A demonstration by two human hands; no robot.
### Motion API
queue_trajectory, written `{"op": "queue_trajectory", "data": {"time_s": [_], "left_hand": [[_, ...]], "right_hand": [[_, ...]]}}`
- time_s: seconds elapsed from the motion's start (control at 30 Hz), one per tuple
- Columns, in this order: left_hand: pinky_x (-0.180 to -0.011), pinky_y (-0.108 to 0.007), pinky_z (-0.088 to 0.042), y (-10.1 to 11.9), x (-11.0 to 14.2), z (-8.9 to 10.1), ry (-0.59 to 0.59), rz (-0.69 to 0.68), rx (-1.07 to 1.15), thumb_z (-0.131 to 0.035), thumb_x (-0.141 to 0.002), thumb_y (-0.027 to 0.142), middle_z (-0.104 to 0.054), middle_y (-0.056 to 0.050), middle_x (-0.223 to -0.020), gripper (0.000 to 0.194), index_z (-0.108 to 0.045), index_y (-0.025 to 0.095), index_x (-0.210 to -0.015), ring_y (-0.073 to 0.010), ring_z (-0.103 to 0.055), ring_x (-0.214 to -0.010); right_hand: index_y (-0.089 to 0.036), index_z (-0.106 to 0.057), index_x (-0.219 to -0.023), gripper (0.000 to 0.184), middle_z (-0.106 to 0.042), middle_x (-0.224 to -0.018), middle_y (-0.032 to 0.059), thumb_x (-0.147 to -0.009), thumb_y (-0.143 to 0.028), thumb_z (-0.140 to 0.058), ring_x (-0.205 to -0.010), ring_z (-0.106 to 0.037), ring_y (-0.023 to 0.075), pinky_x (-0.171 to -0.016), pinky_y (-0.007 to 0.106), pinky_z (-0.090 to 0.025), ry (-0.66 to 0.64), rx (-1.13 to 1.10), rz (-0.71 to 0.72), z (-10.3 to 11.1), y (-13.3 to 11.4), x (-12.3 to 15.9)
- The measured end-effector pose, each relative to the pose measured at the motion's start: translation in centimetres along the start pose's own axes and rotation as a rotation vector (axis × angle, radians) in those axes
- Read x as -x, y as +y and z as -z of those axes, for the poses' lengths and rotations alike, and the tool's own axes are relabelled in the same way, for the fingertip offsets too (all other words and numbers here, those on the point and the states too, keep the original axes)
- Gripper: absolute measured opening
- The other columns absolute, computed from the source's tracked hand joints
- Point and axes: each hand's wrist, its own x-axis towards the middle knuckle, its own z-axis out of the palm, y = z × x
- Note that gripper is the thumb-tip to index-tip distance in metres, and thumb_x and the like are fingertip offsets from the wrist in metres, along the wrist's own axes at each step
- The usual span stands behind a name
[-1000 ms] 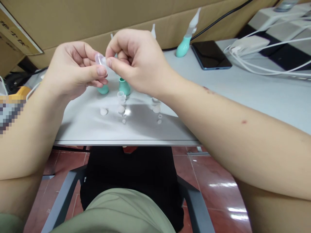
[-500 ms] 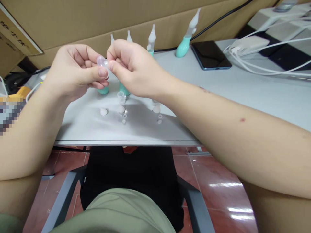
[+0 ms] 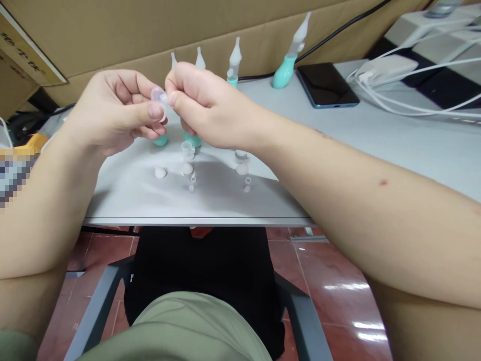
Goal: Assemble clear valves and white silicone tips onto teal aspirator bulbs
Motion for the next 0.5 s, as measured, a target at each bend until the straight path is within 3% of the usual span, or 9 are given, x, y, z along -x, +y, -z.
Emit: {"op": "queue_trajectory", "data": {"time_s": [0.2,0.37,0.5], "left_hand": [[-0.097,-0.053,-0.087,-0.07,0.04,0.11,0.016,0.006,-0.014,-0.129,-0.08,0.057,-0.096,-0.008,-0.097,0.053,-0.091,0.026,-0.098,-0.0403,-0.099,-0.111],[-0.103,-0.057,-0.086,0.07,0.1,0.2,-0.01,0.027,0.012,-0.129,-0.081,0.051,-0.097,-0.009,-0.1,0.048,-0.092,0.026,-0.099,-0.0419,-0.099,-0.115],[-0.094,-0.047,-0.084,0.01,0.08,0.07,-0.002,0.011,0.056,-0.132,-0.077,0.046,-0.095,-0.009,-0.098,0.053,-0.091,0.023,-0.099,-0.0365,-0.098,-0.106]], "right_hand": [[-0.03,-0.064,-0.091,0.05,-0.063,-0.073,-0.002,-0.107,-0.063,-0.098,-0.065,-0.055,0.0193,-0.064,0.035,-0.038,0.018,-0.032,0.054,0.11,0.33,-0.14],[-0.031,-0.062,-0.09,0.048,-0.061,-0.071,-0.002,-0.107,-0.06,-0.096,-0.066,-0.055,0.0197,-0.061,0.036,-0.037,-0.01,0.0,0.057,0.2,0.32,-0.37],[-0.031,-0.065,-0.091,0.056,-0.062,-0.078,-0.0019,-0.099,-0.068,-0.106,-0.071,-0.052,0.0175,-0.062,0.037,-0.037,0.02,0.029,0.15,0.38,-0.09,-0.33]]}}
